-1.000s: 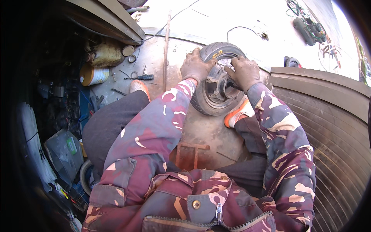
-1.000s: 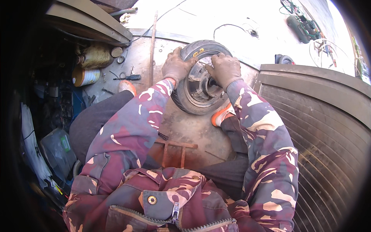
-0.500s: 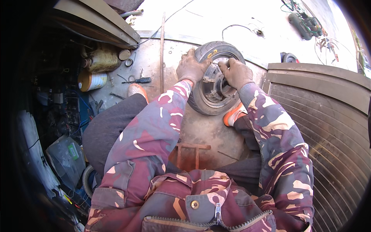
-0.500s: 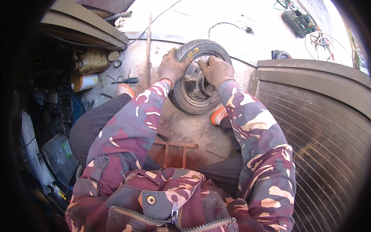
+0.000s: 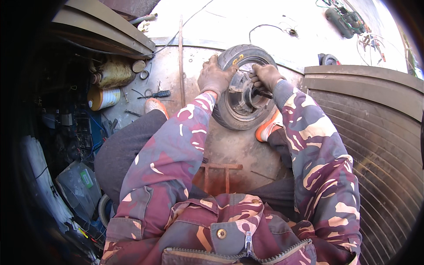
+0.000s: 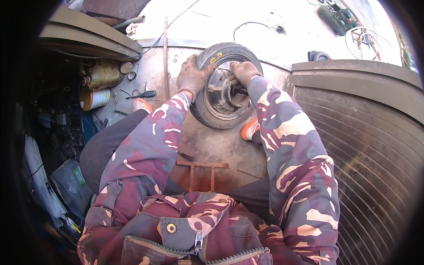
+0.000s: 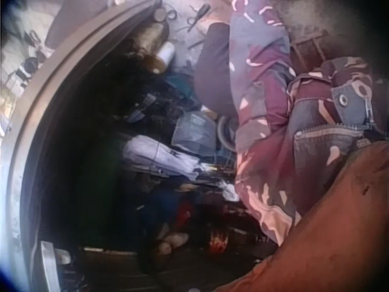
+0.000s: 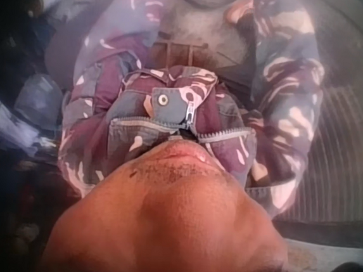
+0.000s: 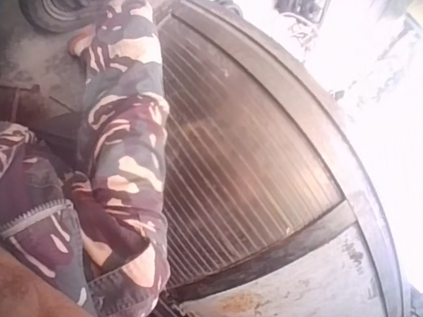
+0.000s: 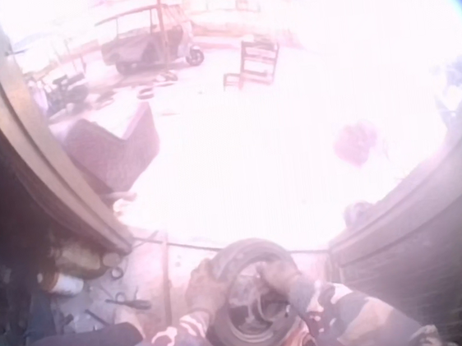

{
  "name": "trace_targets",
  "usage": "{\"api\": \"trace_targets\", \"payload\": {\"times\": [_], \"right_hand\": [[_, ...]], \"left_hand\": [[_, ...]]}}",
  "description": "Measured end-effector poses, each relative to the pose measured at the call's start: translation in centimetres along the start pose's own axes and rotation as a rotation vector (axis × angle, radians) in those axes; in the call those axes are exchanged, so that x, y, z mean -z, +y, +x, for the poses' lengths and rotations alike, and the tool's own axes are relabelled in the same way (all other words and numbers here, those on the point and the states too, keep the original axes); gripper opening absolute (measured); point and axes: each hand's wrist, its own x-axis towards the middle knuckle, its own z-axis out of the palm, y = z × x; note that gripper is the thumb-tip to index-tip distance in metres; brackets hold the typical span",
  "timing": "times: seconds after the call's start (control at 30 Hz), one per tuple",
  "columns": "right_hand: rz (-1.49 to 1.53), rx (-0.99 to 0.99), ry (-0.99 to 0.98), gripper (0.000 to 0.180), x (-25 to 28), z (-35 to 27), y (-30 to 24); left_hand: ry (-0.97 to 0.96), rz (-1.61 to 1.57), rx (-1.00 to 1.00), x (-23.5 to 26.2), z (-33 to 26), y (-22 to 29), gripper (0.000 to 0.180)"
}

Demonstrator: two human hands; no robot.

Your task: The person sits on the floor and uses a metal rod to pry and adjust the tire bead on a motorcycle wheel. They repeatedly rotate the wheel and work around the rim to seat the tire.

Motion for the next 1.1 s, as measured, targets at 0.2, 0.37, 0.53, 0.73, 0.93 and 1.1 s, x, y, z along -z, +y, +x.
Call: {"api": "trace_targets", "payload": {"times": [0.2, 0.37, 0.53, 0.73, 0.93, 1.1], "right_hand": [[-1.107, 0.736, 0.444, 0.052, 0.8, -4.3, 0.0], [-1.201, 0.663, 0.275, 0.042, 0.8, -3.7, -0.9], [-0.025, 0.048, -0.019, 0.043, -1.5, -0.6, 0.4], [-0.131, 0.125, 0.019, 0.045, -1.6, -0.2, 1.1], [-1.045, 0.591, 0.285, 0.049, -0.4, -4.6, -0.4], [-1.445, 0.951, 0.276, 0.025, -0.3, -4.7, -1.1]], "left_hand": [[0.009, -0.013, -0.008, 0.0, 0.0, -0.2, 0.098], [0.017, -0.012, -0.015, 0.0, 0.1, -0.1, 0.096], [0.010, -0.020, 0.008, 0.0, 0.1, 0.2, 0.096], [0.014, -0.012, 0.001, 0.0, 0.0, 0.2, 0.094], [0.011, -0.021, -0.001, -0.1, 0.0, 0.0, 0.095], [0.030, -0.019, -0.027, -0.2, 0.2, -0.1, 0.095]]}}
